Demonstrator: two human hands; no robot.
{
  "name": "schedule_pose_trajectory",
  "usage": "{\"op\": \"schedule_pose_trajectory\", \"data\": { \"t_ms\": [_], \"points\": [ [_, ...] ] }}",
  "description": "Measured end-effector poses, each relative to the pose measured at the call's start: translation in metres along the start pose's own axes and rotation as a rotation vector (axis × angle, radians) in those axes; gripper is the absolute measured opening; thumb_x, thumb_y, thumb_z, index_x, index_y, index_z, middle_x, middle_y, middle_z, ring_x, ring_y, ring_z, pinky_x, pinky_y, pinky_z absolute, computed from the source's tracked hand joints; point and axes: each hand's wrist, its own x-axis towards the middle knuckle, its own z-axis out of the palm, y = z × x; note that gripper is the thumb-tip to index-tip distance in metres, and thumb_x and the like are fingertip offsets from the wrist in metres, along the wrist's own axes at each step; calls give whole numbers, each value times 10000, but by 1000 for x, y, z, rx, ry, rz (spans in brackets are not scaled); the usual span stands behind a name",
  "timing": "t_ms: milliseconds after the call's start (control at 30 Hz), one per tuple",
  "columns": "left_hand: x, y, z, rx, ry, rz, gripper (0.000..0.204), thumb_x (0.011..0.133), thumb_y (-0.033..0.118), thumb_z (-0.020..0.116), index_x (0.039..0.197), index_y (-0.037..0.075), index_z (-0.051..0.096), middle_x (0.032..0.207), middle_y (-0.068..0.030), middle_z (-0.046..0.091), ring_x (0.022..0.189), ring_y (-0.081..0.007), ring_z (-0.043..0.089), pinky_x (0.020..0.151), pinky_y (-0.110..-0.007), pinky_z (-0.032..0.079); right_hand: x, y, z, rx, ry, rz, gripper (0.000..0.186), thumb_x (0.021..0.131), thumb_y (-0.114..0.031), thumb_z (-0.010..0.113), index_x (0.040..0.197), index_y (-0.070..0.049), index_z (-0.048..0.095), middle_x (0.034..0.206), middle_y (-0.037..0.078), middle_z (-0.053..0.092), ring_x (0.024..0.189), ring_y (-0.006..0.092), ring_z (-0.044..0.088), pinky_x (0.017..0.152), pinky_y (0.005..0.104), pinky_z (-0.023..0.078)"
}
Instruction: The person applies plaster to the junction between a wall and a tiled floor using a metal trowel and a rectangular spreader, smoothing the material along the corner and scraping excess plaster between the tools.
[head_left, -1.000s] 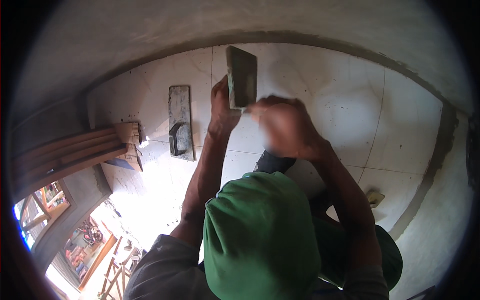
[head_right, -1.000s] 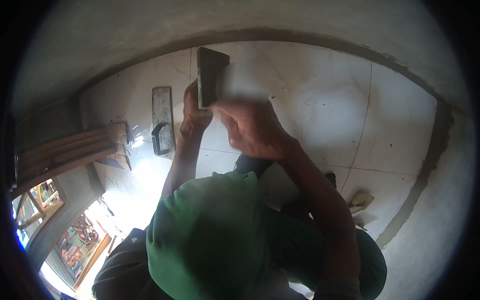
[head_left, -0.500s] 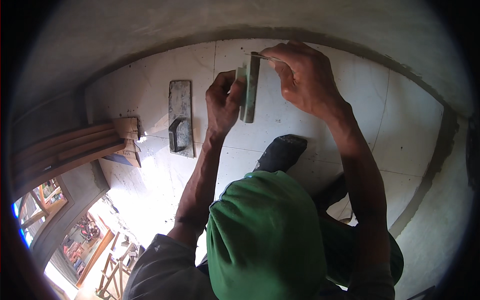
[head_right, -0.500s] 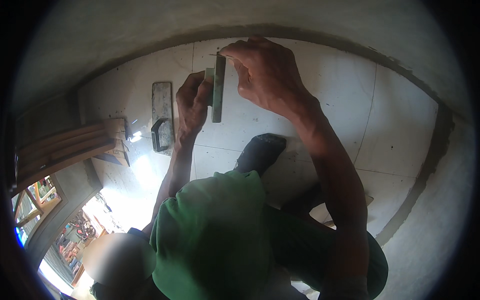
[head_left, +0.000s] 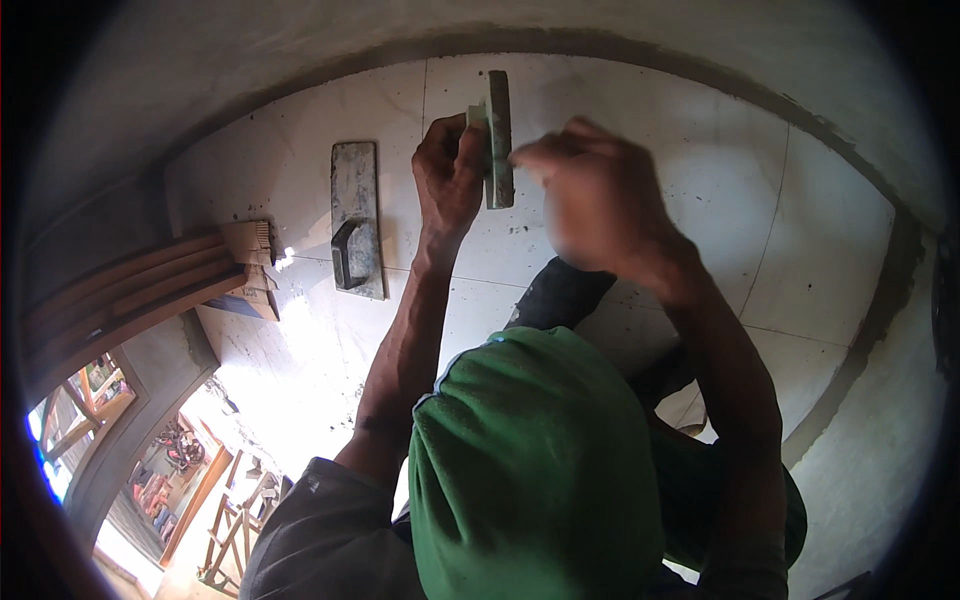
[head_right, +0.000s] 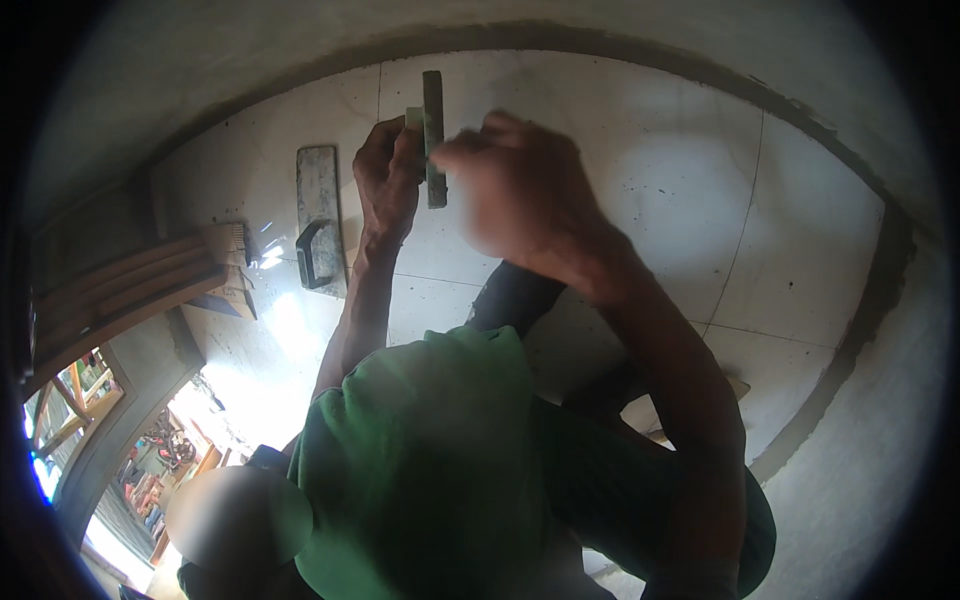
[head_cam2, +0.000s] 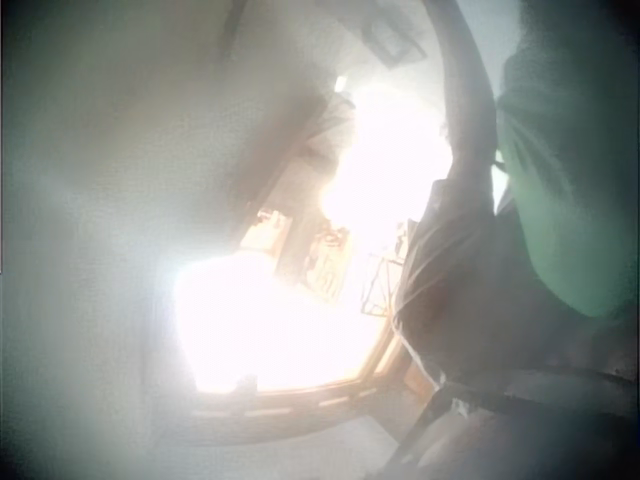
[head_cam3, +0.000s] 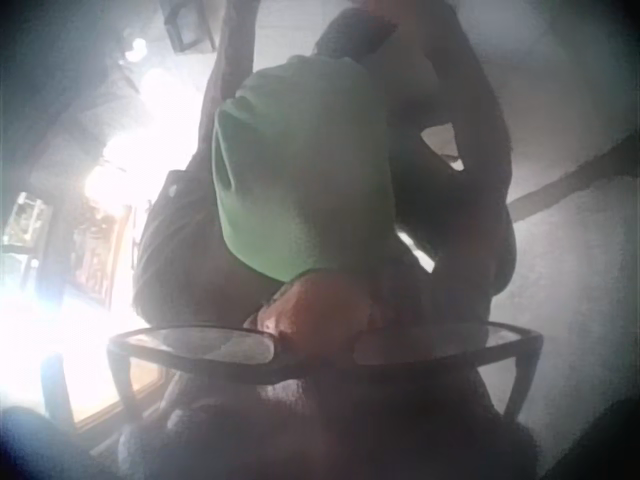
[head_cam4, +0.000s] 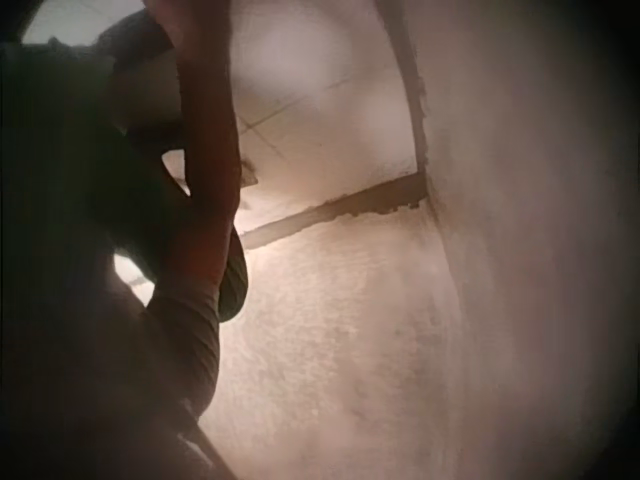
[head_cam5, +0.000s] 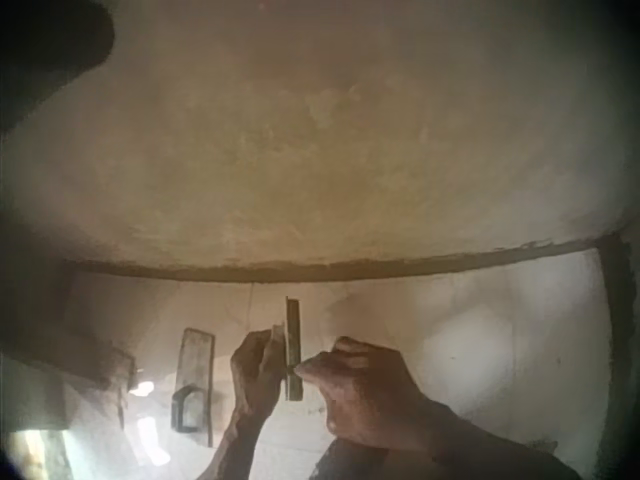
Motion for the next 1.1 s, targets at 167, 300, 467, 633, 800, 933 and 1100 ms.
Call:
{"op": "schedule_pose_trajectory", "data": {
  "t_ms": [167, 300, 467, 633, 800, 933, 1100],
  "points": [
    [4, -13, -12, 22, 62, -48, 436, 1058, 343, 636, 1140, -80, 702, 846, -55, 696, 732, -110, 589, 652, -295, 499, -22, -9, 8, 115, -164, -23, 369, 709, 63, 709, 1051, -67, 755, 834, 60, 704, 815, 262, 657, 713, 404, 561],
    [-11, -14, -17, 56, -20, 12, 387, 1069, 294, 634, 1139, -86, 665, 884, -99, 724, 779, -132, 650, 701, -308, 543, 10, 18, -10, 53, -6, 63, 385, 721, 24, 722, 1086, -96, 759, 866, 65, 715, 853, 268, 678, 749, 420, 581],
    [-20, 0, -7, 47, -58, 103, 332, 1060, 263, 650, 1128, -61, 665, 897, -106, 734, 785, -136, 659, 717, -317, 552, 16, 32, 4, -95, 48, -17, 319, 739, 22, 709, 1040, -77, 747, 867, 70, 717, 824, 282, 673, 733, 430, 581],
    [-22, -5, -18, 48, -33, -9, 326, 1058, 255, 661, 1119, -65, 659, 893, -102, 730, 787, -136, 656, 723, -312, 548, -10, 7, 16, 58, -201, 49, 297, 715, 19, 719, 1001, -59, 731, 836, 79, 713, 821, 288, 668, 723, 441, 575],
    [-15, 10, 1, 8, -56, 29, 379, 1068, 304, 654, 1131, -69, 669, 878, -80, 712, 774, -120, 629, 683, -299, 526, 8, 40, -1, -47, 120, 42, 392, 726, 2, 727, 1114, -54, 743, 816, 76, 701, 831, 291, 669, 754, 436, 581],
    [-4, -10, -13, -33, -34, 35, 423, 1071, 343, 654, 1145, -73, 678, 874, -63, 694, 770, -107, 608, 673, -288, 510, -27, 2, 18, 106, -132, 56, 371, 711, 23, 712, 1072, -55, 746, 802, 78, 692, 803, 282, 659, 714, 430, 571],
    [10, -12, -4, 32, 16, 75, 405, 1065, 333, 659, 1106, -70, 659, 842, -82, 700, 761, -120, 615, 672, -311, 512, -27, 6, 18, 142, -113, 90, 428, 707, 139, 631, 1076, -41, 751, 840, 71, 714, 755, 267, 627, 680, 403, 545]
  ]
}}
